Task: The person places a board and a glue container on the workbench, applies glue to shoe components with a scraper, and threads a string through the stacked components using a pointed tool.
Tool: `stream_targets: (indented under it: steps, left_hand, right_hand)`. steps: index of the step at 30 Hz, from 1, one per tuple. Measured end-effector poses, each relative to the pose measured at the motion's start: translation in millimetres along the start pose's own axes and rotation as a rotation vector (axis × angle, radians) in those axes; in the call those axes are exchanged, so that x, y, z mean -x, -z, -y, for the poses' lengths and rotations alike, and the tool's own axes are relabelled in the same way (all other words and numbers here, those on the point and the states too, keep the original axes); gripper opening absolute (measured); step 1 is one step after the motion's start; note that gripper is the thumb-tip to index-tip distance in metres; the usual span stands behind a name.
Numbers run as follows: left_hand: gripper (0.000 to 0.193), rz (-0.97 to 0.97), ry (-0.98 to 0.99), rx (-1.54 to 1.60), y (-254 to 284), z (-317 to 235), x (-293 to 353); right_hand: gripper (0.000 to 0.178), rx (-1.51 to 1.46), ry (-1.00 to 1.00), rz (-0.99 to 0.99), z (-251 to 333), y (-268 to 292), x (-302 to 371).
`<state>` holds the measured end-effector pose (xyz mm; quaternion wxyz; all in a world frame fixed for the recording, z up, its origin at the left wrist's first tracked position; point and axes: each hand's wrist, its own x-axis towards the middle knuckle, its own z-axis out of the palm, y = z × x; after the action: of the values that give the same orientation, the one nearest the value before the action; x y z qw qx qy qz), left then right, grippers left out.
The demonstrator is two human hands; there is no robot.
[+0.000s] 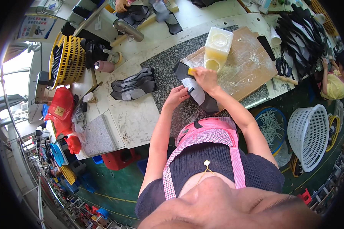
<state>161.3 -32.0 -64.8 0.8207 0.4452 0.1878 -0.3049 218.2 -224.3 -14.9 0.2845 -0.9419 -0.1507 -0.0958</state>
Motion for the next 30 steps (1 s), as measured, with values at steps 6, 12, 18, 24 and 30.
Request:
stream_targets:
  steps: [6,12,18,24,30]
  left_hand:
    - [0.019,-0.086,-0.044,-0.015,-5.9,-2.6,14.5]
    - [0.021,-0.098,-0.319,-0.318,-40.8,10.4,57.2]
    - [0.010,-0.462,-0.597,0.218,17.5,3.6,123.2]
    - [0.006,-0.617,-0.808,0.374,147.0,-21.2,143.1]
    - [0.008,-0.942,-0.758,0.329,219.0,-19.5,114.1]
  right_hand:
    - [0.015,-0.030,-0.099,-0.021,-2.8,59.2,38.2]
    - [0.018,0.099,-0.123,0.078,-24.5,66.5,81.7]
    - [0.021,0.128,-0.120,0.069,-23.4,71.4,82.3]
    - [0.023,-0.060,-0.141,-0.053,-30.6,75.8,67.7]
    - [0.019,-0.111,-0.108,-0.077,-29.8,74.3,53.8]
